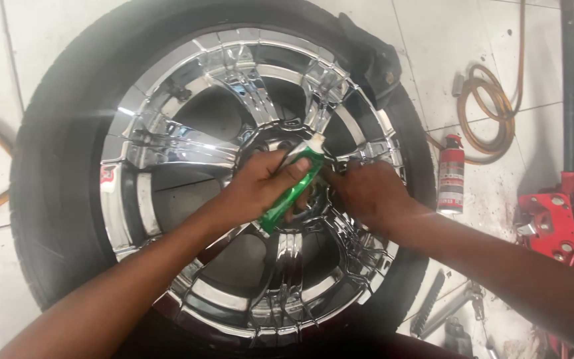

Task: Polishing a chrome wheel rim using a cloth and metal polish.

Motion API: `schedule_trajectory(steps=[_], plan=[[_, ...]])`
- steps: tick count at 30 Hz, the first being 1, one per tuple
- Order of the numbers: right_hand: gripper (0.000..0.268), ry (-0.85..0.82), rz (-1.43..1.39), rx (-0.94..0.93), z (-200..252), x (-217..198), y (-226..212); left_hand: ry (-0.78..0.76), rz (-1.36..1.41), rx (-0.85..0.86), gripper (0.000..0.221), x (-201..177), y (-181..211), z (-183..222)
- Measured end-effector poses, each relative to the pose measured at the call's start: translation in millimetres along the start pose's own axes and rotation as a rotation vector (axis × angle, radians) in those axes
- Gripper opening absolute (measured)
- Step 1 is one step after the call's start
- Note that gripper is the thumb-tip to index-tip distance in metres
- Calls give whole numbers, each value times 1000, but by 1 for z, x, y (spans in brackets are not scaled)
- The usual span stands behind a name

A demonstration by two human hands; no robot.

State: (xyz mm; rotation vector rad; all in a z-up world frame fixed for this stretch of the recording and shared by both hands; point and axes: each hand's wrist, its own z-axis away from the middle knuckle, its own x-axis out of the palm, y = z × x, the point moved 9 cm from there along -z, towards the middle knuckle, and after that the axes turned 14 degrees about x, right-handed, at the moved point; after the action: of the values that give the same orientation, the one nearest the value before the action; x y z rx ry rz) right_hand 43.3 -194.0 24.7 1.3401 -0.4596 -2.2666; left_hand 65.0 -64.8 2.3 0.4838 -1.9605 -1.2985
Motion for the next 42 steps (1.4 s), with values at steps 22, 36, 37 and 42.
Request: schedule_trajectory(steps=[22, 36, 37, 42], plan=[[88, -133, 88, 13, 20, 12, 12, 15, -3, 11, 38, 0, 4, 3], [68, -145, -248, -152, 24, 2, -3, 28, -50, 13, 39, -3, 8, 5], [68, -146, -248, -155, 23, 7, 1, 31, -51, 10, 39, -3, 7, 5], [75, -96, -212, -187, 15, 4, 7, 18, -61, 41, 41, -3, 5, 4]])
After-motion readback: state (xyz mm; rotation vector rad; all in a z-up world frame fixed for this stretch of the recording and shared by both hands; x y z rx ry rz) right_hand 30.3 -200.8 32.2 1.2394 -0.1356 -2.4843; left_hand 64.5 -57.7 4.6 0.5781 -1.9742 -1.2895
